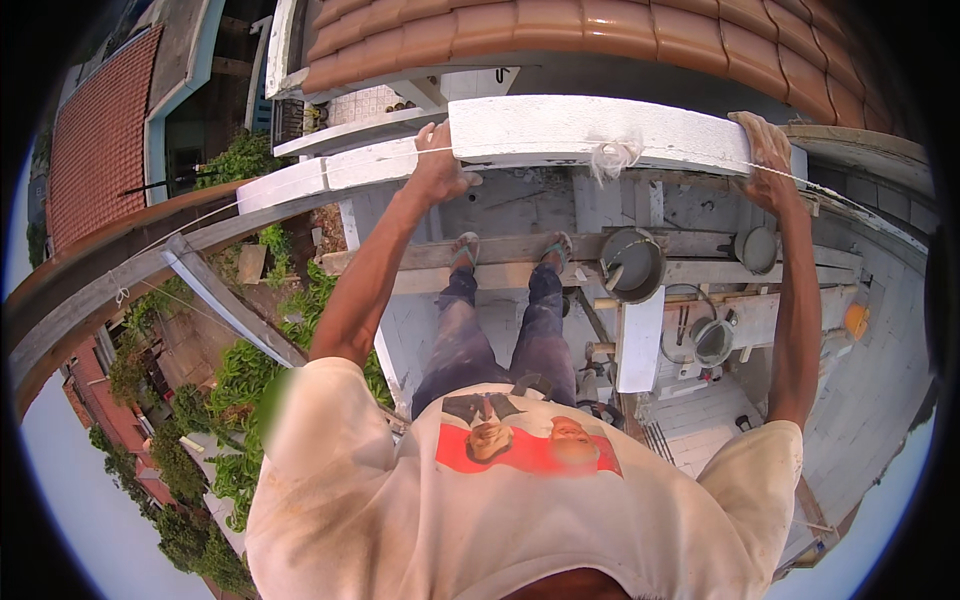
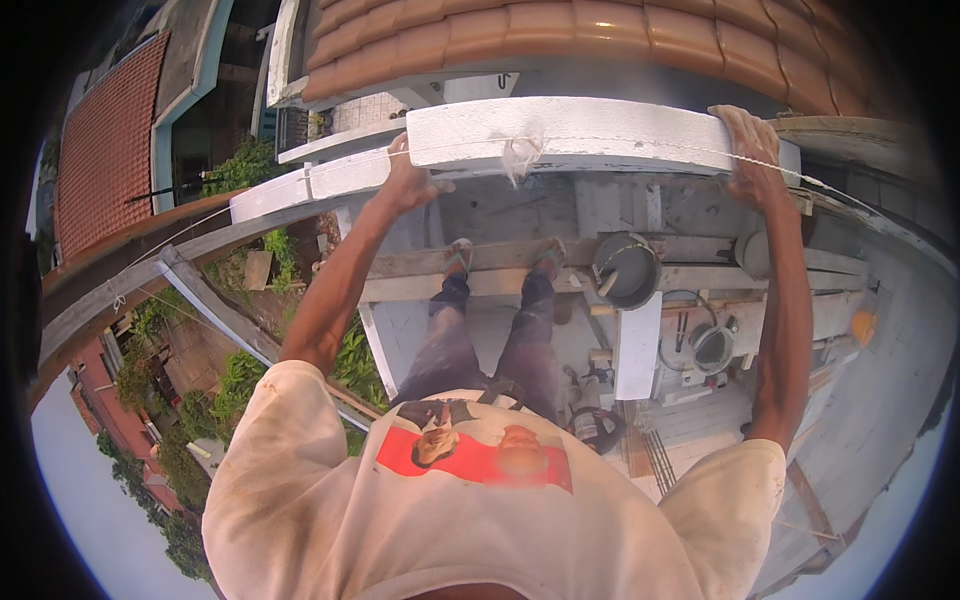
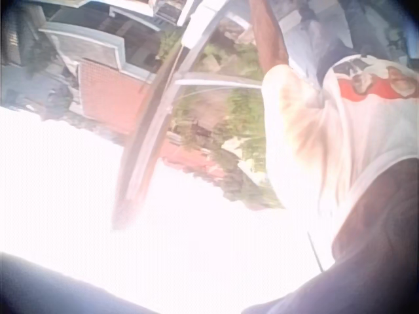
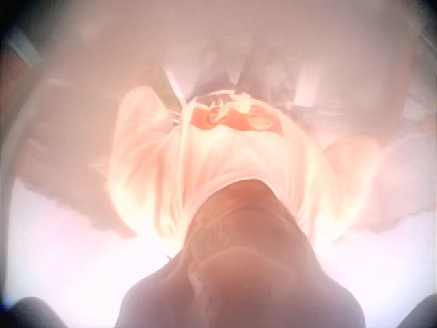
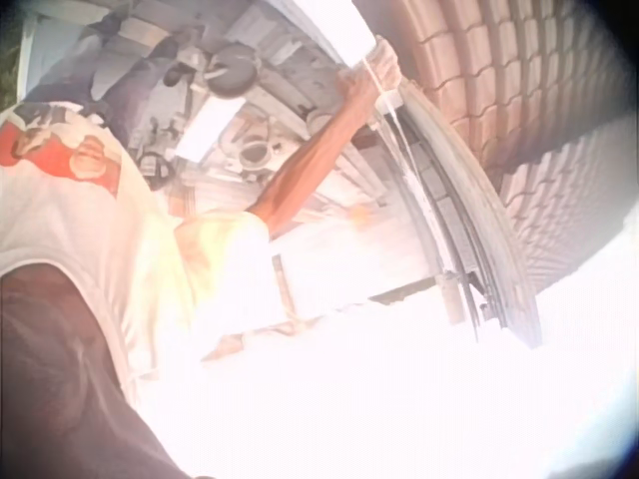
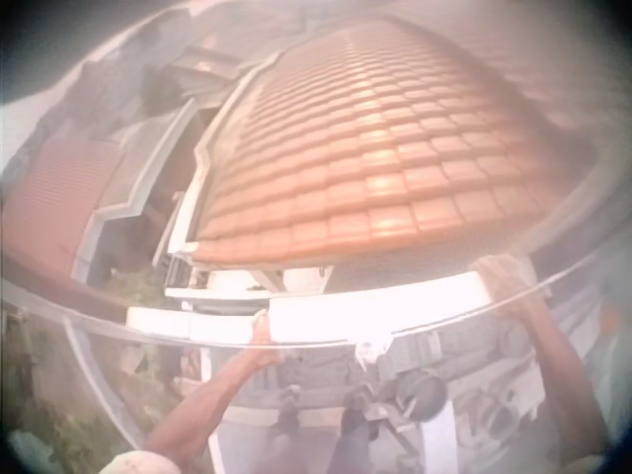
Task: The person applies mortar to a wall using a trowel and places white rectangular tiles onto the surface. They use a hammer to tap the tiles into position and a tape measure to check alignment. The person works on a rooftop, handling tiles and tools to construct a tiled wall section.
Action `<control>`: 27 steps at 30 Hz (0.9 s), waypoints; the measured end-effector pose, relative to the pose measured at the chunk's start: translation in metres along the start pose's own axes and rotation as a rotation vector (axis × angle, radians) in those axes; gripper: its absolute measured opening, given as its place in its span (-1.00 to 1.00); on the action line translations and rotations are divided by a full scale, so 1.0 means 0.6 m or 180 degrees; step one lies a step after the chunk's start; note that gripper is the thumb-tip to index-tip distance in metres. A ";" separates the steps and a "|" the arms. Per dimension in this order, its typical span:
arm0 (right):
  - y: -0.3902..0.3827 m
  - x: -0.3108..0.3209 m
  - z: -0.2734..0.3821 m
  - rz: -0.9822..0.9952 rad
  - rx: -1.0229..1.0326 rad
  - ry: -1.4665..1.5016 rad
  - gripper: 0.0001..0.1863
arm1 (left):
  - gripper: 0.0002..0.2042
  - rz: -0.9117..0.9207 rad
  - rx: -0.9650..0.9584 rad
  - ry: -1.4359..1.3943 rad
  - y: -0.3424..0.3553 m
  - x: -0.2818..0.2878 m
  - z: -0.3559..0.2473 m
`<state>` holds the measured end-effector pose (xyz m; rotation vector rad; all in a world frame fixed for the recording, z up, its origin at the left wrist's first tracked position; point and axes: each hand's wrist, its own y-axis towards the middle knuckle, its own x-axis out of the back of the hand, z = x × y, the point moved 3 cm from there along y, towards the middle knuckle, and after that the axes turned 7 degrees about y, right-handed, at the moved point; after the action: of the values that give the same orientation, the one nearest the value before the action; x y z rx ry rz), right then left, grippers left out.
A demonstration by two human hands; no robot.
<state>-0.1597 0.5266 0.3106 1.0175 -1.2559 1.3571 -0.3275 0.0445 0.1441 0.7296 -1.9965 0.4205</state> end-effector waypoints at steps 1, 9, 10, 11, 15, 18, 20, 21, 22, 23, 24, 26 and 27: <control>-0.007 -0.001 0.000 -0.0136 0.0026 0.0086 -0.02 | -0.03 -0.0098 -0.0067 0.0084 0.000 -0.006 0.001; -0.011 -0.012 0.000 -0.0299 0.0049 0.0095 -0.01 | -0.04 -0.0331 -0.0223 0.0520 -0.002 -0.044 0.014; -0.011 -0.014 -0.004 -0.0263 0.0041 0.0072 -0.01 | -0.03 -0.0314 -0.0220 0.0570 -0.003 -0.043 0.014; -0.009 -0.015 -0.005 -0.0286 0.0126 0.0106 -0.03 | -0.02 -0.0297 -0.0217 0.0620 -0.004 -0.042 0.014; -0.009 -0.014 -0.003 -0.0205 0.0122 0.0052 0.04 | -0.01 -0.0322 -0.0237 0.0618 0.003 -0.031 0.007; -0.011 -0.017 -0.007 -0.0243 0.0049 -0.0032 0.04 | -0.03 -0.0348 -0.0250 0.0524 0.004 -0.030 0.007; -0.010 -0.022 -0.016 -0.0230 0.0069 -0.0047 0.05 | -0.04 -0.0477 -0.0279 0.0399 0.004 -0.033 0.009; -0.010 -0.019 -0.009 -0.0223 0.0058 -0.0010 0.05 | -0.07 -0.0436 -0.0269 0.0407 0.001 -0.031 0.006; -0.008 -0.015 -0.001 -0.0214 0.0047 0.0028 0.05 | -0.07 -0.0462 -0.0282 0.0418 0.004 -0.029 0.006; -0.005 -0.008 0.008 -0.0367 0.0046 0.0131 -0.07 | -0.08 -0.0487 -0.0293 0.0428 0.007 -0.026 0.006; -0.005 -0.006 0.012 -0.0367 0.0038 0.0120 -0.07 | -0.08 -0.0495 -0.0297 0.0430 0.005 -0.025 0.002; -0.007 -0.005 0.014 -0.0367 0.0025 0.0099 -0.06 | -0.09 -0.0418 -0.0251 0.0441 0.004 -0.023 -0.002; -0.007 -0.005 0.013 -0.0360 0.0018 0.0100 -0.06 | -0.09 -0.0391 -0.0228 0.0461 0.006 -0.021 0.000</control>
<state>-0.1555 0.5186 0.3089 1.0515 -1.1546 1.2856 -0.3251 0.0512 0.1335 0.7512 -1.8113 0.3184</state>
